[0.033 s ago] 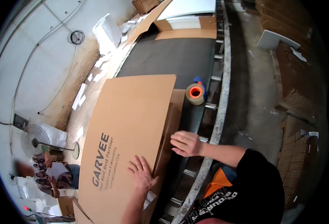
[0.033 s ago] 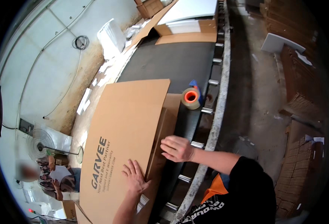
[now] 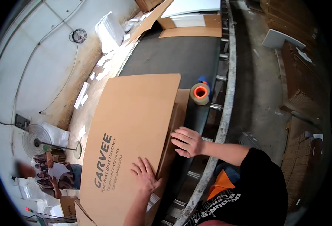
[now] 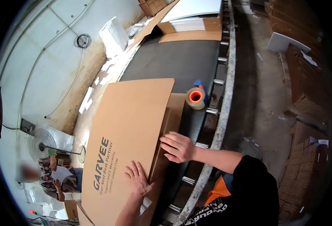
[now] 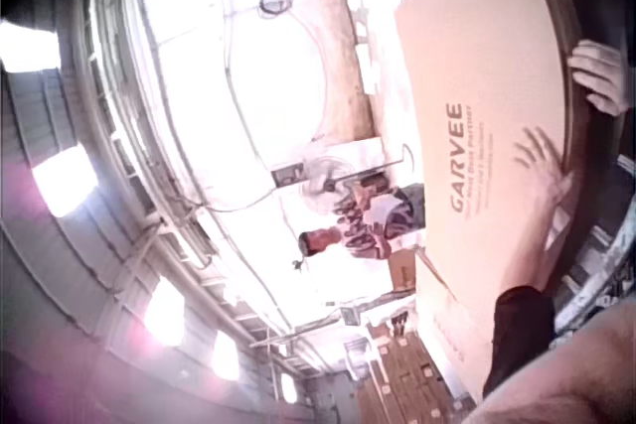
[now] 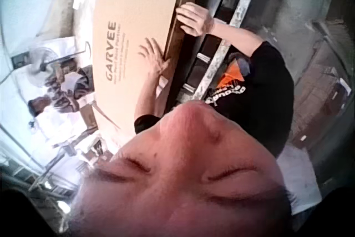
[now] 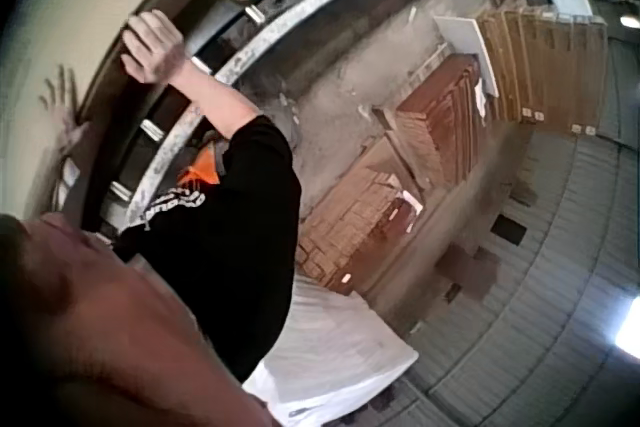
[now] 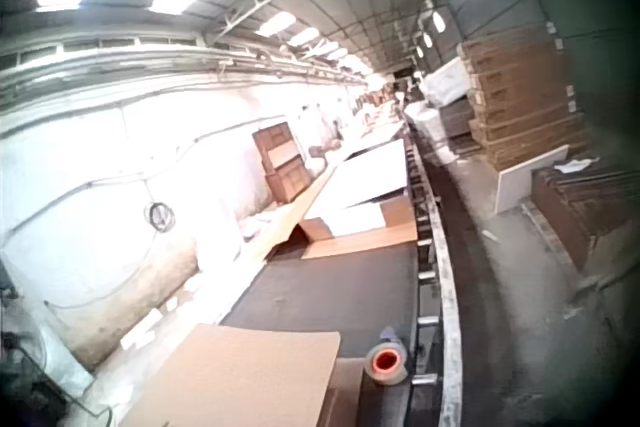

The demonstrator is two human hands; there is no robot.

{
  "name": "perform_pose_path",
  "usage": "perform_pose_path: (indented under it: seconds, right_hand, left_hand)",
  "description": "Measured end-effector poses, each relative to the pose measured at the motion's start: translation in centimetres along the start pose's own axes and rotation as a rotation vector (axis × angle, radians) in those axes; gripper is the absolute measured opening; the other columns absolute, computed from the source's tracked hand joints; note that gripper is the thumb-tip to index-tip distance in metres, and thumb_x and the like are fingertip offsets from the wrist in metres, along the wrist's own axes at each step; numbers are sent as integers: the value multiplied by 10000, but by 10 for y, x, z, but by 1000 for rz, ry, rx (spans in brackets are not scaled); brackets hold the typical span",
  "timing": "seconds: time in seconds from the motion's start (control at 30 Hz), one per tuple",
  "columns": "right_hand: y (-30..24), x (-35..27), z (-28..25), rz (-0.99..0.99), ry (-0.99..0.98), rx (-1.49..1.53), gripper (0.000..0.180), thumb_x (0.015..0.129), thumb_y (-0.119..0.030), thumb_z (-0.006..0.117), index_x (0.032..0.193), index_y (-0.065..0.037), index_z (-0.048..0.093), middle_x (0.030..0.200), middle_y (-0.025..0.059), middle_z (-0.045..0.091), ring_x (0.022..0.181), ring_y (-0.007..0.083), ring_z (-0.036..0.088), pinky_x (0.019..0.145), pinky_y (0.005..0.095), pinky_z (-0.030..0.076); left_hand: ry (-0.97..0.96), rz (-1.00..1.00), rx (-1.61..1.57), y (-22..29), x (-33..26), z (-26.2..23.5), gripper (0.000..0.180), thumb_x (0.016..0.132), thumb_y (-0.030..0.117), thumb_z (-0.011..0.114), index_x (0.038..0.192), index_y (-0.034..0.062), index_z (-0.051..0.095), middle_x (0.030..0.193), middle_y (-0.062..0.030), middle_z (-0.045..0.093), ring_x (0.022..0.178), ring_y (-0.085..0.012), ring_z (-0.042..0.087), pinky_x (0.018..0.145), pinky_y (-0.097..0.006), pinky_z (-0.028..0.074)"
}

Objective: The person packs flat-packed furniture into boxes on a conveyor line. They use a tape dispenser to seal the bottom of a large cardboard box, insert a white foam or protective panel, and kemudian tape the top flaps of the box closed.

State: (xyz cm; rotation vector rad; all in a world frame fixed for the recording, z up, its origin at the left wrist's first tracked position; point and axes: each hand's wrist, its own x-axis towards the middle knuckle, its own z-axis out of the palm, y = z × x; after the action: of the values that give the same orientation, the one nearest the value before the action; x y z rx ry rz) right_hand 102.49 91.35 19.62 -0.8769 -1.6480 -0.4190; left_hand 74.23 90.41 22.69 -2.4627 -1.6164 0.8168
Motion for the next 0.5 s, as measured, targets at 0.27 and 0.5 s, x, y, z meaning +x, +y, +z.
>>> perform_pose_path:
  seconds: [0.27,0.5]
  right_hand:
    - [67,-19,88,-31,-68,179,141,686,-155,620,752,-30,626,906,112,689,854,290,677,787,406,552]
    - [74,6,48,-38,-131,237,173,684,-137,615,797,-8,641,888,133,684,846,310,678,753,418,569]
  left_hand:
    - [147,98,-131,3,-4,25,1066,730,505,688,1483,-77,207,1541,-327,155,1370,-615,132,1102,-684,140]
    - [191,157,-224,16,-12,17,1053,726,431,694,1452,-142,191,1517,-358,193,1361,-632,133,1103,-674,163]
